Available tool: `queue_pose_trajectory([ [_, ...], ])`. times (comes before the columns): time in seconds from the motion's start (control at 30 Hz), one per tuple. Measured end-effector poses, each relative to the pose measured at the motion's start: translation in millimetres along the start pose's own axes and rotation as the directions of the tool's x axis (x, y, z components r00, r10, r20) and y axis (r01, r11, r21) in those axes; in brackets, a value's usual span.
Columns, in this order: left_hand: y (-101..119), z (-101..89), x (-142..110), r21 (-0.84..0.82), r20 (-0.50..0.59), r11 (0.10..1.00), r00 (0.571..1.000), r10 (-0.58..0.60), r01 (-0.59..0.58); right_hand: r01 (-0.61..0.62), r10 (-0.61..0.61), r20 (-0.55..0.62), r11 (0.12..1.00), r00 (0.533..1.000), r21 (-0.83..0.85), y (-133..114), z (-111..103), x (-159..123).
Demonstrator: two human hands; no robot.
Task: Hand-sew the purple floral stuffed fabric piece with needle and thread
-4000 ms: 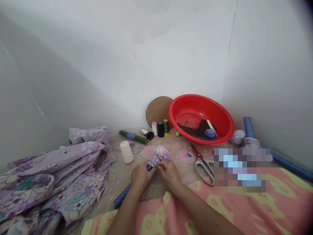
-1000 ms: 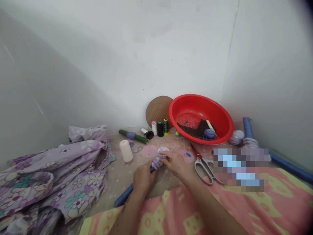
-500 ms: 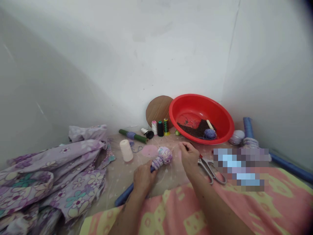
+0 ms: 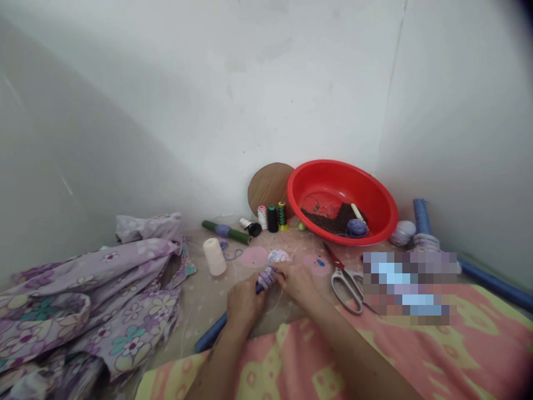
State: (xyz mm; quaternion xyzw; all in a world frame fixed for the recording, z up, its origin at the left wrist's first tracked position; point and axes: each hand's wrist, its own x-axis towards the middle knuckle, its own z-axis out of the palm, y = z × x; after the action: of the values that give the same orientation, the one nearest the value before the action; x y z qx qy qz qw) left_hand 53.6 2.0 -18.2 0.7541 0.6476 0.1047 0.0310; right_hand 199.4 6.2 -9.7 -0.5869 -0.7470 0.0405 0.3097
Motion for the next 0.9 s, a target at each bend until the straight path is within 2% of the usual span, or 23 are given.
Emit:
queue_pose_trajectory([
  [0.1, 1.4, -2.5, -0.5, 0.001, 0.017, 1.000, 1.000, -0.014, 0.014, -0.010, 0.015, 0.049, 0.995, 0.999, -0.098, -4.9, 1.4, 0.9],
  [0.17, 2.6, -4.4, -1.2, -0.001, 0.028, 1.000, 0.999, -0.022, 0.022, -0.042, 0.044, 0.024, 0.997, 0.999, -0.058, -3.9, 1.9, 2.1],
  [0.27, 4.1, -6.6, -2.2, -0.011, 0.048, 0.999, 0.998, -0.032, 0.033, -0.097, 0.119, -0.073, 0.965, 0.990, 0.244, 2.2, 0.9, 3.6],
  [0.37, 4.4, -7.5, -2.7, -0.012, 0.052, 1.000, 0.998, -0.025, 0.025, -0.093, 0.233, -0.157, 0.791, 0.960, 0.604, 8.5, -4.7, 5.1],
  [0.43, 3.9, -7.2, -2.6, -0.004, 0.046, 1.000, 0.999, -0.021, 0.021, -0.072, 0.320, -0.220, 0.697, 0.922, 0.714, 10.9, -10.7, 5.8],
  [0.5, 3.2, -6.3, -2.2, 0.001, 0.039, 1.000, 0.999, -0.023, 0.023, -0.058, 0.384, -0.277, 0.669, 0.881, 0.741, 11.8, -16.7, 6.0],
  [0.6, 2.3, -4.7, -1.5, -0.001, 0.024, 1.000, 1.000, -0.017, 0.017, -0.044, 0.415, -0.332, 0.678, 0.847, 0.733, 10.8, -22.9, 5.2],
  [0.73, 1.8, -3.3, -0.9, 0.002, 0.009, 1.000, 1.000, -0.011, 0.011, -0.029, 0.430, -0.357, 0.671, 0.829, 0.741, 5.9, -25.7, 3.2],
  [0.9, 2.2, -3.7, -2.0, 0.000, 0.009, 1.000, 1.000, -0.011, 0.011, -0.060, 0.474, -0.321, 0.629, 0.820, 0.775, 8.5, -21.3, 3.9],
])
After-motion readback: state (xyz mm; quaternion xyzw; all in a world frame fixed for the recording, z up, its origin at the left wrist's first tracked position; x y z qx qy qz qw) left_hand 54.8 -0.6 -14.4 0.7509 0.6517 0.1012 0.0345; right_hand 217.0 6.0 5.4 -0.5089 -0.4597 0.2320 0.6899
